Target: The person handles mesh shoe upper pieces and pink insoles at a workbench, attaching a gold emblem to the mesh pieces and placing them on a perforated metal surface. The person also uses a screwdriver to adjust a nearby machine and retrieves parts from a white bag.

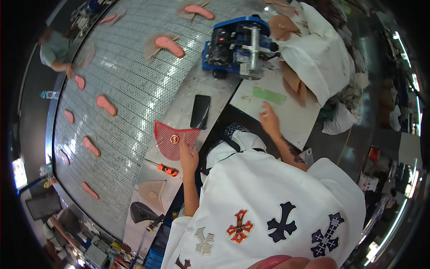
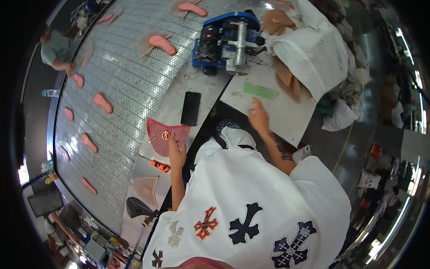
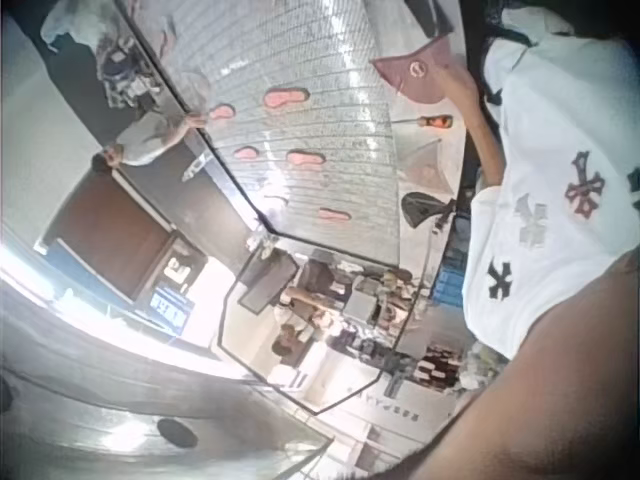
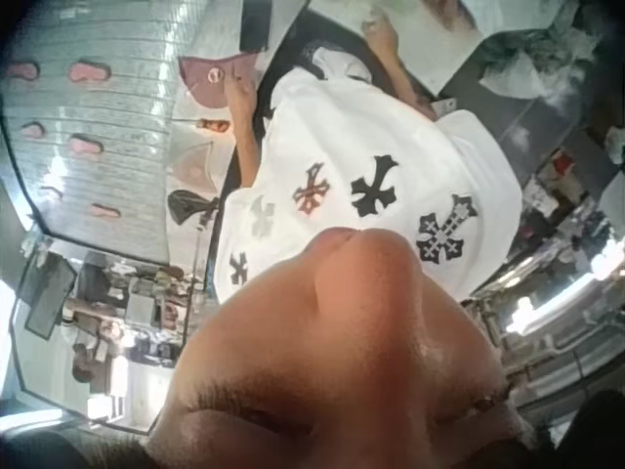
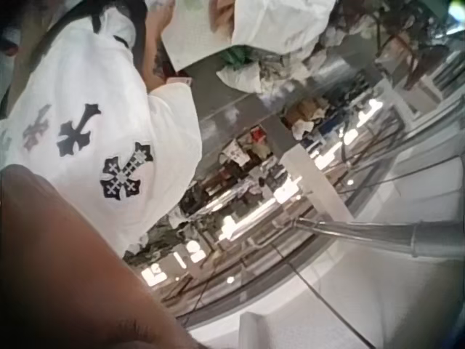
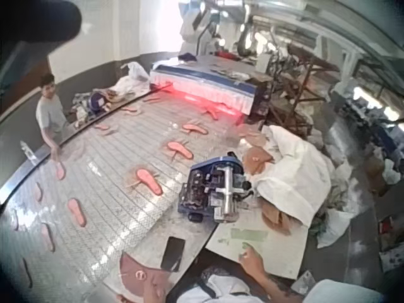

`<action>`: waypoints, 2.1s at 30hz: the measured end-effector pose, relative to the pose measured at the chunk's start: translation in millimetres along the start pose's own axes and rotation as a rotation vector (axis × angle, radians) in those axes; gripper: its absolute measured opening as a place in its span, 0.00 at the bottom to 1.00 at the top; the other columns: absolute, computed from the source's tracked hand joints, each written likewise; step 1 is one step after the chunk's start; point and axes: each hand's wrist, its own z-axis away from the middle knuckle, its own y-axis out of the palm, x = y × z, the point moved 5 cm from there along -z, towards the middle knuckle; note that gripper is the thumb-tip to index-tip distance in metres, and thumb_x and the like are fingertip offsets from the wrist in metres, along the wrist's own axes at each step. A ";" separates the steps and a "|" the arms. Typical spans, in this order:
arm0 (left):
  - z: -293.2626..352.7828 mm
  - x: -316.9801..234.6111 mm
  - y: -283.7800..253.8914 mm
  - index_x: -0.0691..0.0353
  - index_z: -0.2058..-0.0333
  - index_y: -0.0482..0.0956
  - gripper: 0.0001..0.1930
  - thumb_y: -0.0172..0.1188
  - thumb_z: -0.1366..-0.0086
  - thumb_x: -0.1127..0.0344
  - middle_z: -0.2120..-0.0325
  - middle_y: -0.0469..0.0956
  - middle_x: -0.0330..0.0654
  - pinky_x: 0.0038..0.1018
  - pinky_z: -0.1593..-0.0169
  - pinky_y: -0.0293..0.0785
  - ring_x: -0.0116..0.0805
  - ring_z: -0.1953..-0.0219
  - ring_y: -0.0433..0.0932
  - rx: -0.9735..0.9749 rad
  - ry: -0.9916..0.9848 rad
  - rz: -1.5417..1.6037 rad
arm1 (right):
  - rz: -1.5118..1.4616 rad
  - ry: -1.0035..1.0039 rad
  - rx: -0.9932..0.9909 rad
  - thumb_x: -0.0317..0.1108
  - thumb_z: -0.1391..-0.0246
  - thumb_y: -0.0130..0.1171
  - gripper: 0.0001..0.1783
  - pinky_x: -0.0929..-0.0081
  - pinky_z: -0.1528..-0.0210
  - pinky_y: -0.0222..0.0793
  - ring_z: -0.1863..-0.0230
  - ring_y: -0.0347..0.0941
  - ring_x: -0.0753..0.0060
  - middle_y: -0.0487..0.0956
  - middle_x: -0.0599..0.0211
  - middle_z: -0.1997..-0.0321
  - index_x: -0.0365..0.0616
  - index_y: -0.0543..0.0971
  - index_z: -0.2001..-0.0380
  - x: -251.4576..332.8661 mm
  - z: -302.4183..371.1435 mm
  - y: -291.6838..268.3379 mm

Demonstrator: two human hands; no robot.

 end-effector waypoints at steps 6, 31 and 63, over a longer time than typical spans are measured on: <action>-13.7 -42.1 7.2 0.60 0.35 0.53 0.35 0.55 0.41 0.74 0.45 0.67 0.54 0.36 0.51 0.72 0.48 0.56 0.76 0.283 -0.027 0.054 | 0.308 0.035 -0.576 0.43 0.44 0.59 0.21 0.64 0.63 0.70 0.67 0.75 0.58 0.78 0.56 0.58 0.37 0.73 0.54 -76.7 -59.3 -117.4; -78.9 -245.1 221.4 0.70 0.56 0.77 0.13 0.52 0.33 0.67 0.68 0.78 0.38 0.19 0.63 0.72 0.21 0.69 0.73 0.564 -0.508 0.705 | -0.241 -1.206 0.751 0.33 0.55 0.62 0.08 0.61 0.41 0.63 0.44 0.67 0.59 0.76 0.64 0.53 0.41 0.79 0.71 23.7 -12.4 -118.5; -101.1 -247.0 165.9 0.68 0.54 0.77 0.17 0.52 0.31 0.59 0.65 0.77 0.36 0.22 0.59 0.69 0.21 0.63 0.72 0.322 -0.472 0.661 | -0.952 0.056 0.792 0.22 0.45 0.56 0.19 0.83 0.63 0.73 0.67 0.77 0.79 0.81 0.60 0.61 0.34 0.70 0.48 -11.0 -121.2 -80.4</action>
